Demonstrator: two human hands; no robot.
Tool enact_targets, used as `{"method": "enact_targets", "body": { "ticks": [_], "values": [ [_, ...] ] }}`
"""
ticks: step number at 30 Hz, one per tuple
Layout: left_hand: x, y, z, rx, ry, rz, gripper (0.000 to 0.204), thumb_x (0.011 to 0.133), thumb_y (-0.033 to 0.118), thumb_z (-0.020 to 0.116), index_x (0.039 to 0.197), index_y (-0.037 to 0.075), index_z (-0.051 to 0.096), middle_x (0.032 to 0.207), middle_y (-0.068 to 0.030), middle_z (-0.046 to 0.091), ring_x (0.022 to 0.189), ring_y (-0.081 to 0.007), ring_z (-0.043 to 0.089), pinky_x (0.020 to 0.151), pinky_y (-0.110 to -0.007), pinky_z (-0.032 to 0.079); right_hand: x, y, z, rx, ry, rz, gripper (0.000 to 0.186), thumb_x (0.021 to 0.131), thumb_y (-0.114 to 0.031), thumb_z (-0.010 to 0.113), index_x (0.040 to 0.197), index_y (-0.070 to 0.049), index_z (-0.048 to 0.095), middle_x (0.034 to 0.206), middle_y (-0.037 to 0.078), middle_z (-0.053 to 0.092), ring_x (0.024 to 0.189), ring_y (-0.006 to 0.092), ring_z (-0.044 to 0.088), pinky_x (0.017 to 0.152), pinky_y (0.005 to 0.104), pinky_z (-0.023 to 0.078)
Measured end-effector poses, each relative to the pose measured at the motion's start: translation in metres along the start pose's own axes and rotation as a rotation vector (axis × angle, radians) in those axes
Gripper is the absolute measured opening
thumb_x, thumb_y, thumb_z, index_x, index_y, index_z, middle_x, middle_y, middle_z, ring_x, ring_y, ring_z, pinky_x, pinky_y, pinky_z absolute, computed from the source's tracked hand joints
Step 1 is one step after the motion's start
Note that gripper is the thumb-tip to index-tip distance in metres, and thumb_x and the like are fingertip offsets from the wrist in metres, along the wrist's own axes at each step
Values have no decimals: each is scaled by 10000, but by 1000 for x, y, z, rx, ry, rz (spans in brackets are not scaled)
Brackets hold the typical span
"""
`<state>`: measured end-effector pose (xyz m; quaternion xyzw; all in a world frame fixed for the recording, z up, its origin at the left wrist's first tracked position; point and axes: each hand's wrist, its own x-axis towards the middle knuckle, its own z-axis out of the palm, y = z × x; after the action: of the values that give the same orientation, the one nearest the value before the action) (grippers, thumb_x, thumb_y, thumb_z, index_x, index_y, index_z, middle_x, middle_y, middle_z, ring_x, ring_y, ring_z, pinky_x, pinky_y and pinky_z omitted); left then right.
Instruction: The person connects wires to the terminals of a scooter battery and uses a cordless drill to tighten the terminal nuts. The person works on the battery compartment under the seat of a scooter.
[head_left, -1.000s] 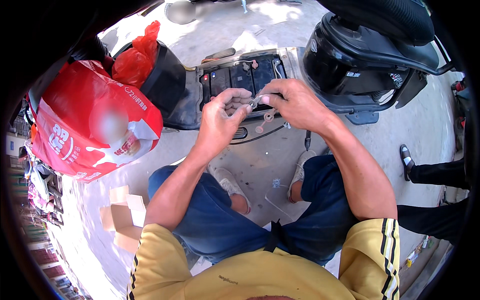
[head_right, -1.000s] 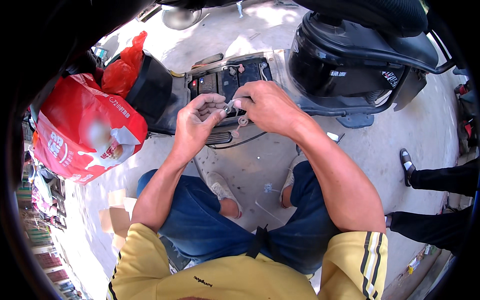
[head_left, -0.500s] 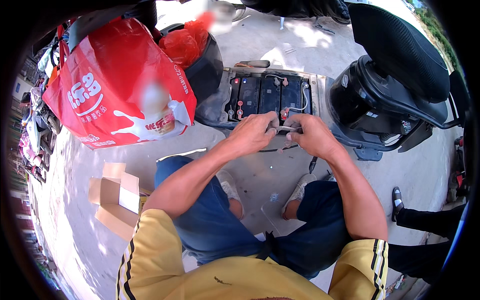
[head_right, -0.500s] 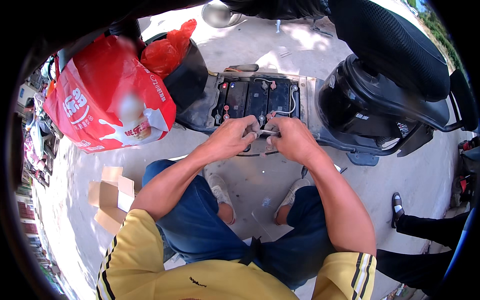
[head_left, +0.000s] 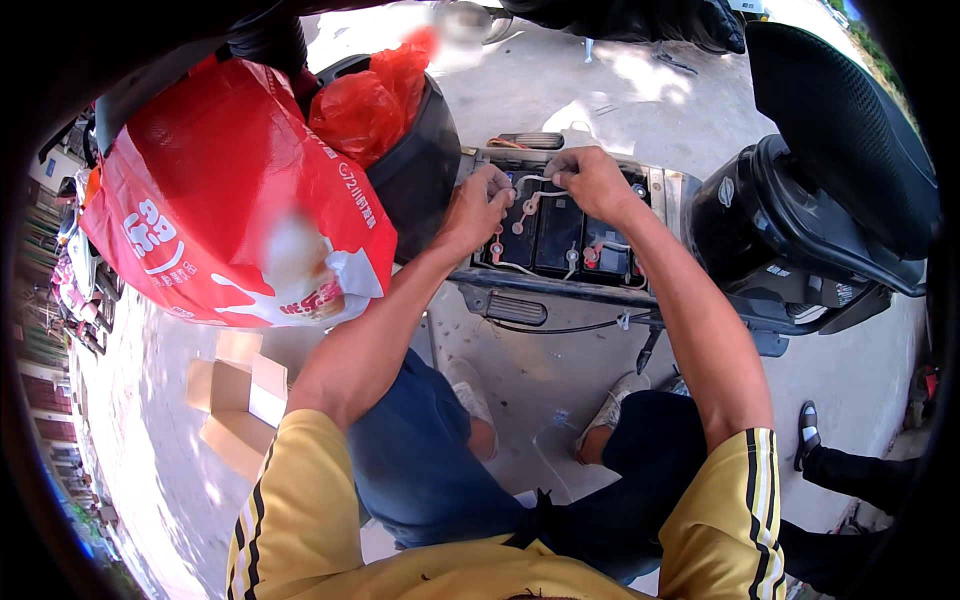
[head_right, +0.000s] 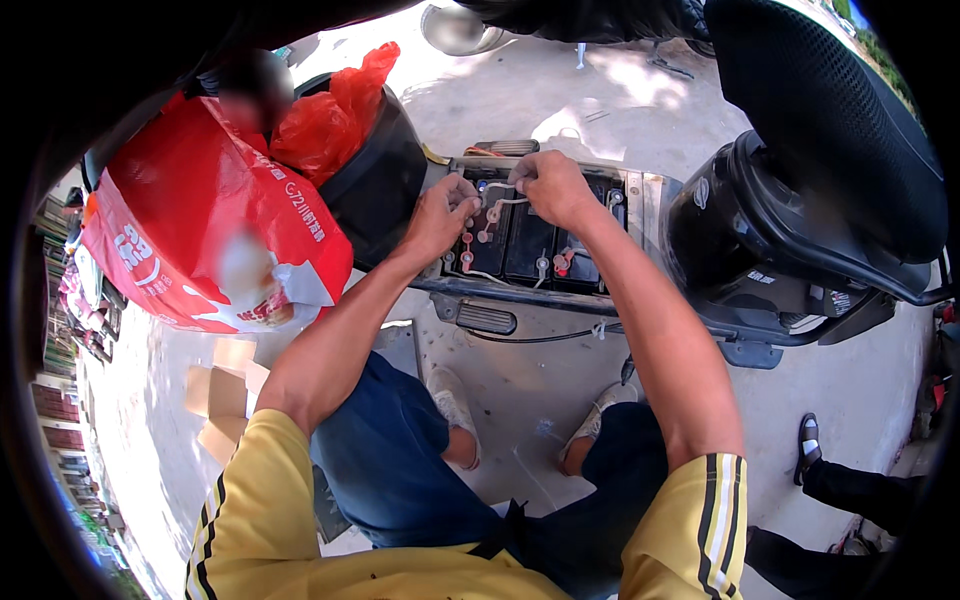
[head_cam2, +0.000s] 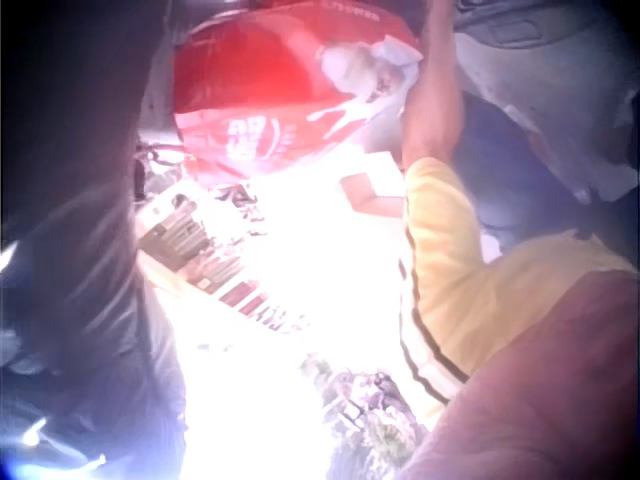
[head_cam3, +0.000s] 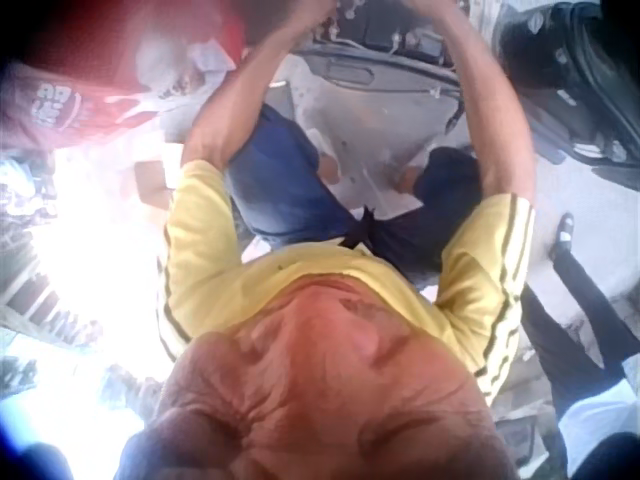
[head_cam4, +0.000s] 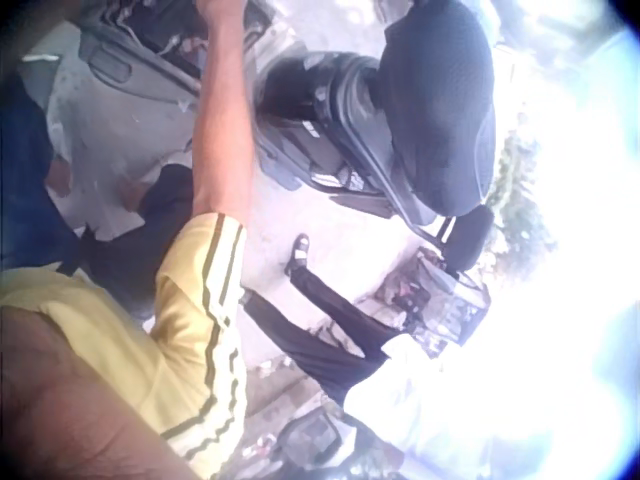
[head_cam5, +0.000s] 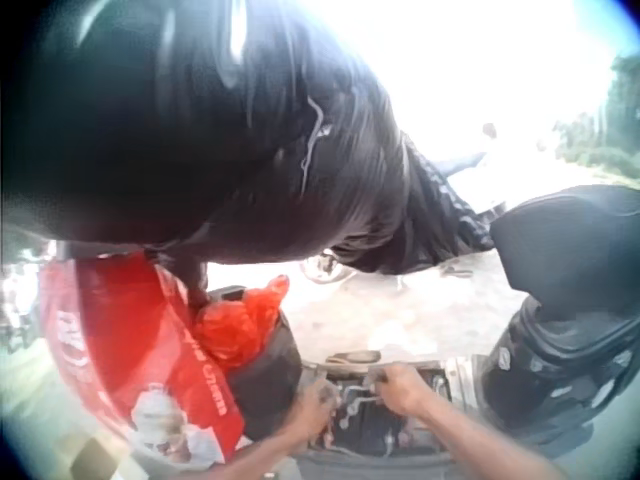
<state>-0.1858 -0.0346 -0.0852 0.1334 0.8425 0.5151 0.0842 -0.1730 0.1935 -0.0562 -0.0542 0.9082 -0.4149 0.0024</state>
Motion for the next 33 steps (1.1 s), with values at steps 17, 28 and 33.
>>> {"method": "enact_targets", "body": {
  "ticks": [17,28,33],
  "values": [
    [45,-51,9,566,276,312,155,945,43,680,1090,4,716,1057,-189,701,1029,-386,681,898,-465,531,84,68,48,484,1,264,201,835,-33,745,1016,14,819,873,161,774,800,203,721,722,365,548],
    [45,-49,5,782,208,298,132,895,8,694,1010,8,758,985,-196,641,999,-409,644,866,-497,517,84,60,49,-120,-135,-140,211,862,-91,703,1055,-53,779,1082,177,734,970,420,711,878,477,565],
    [44,-47,7,806,199,257,139,888,5,697,1015,5,755,1003,-199,630,1011,-410,639,885,-503,517,76,52,60,-384,-23,-262,123,881,-39,658,947,-57,760,1136,149,666,1019,392,710,854,486,585]
  ]
}}
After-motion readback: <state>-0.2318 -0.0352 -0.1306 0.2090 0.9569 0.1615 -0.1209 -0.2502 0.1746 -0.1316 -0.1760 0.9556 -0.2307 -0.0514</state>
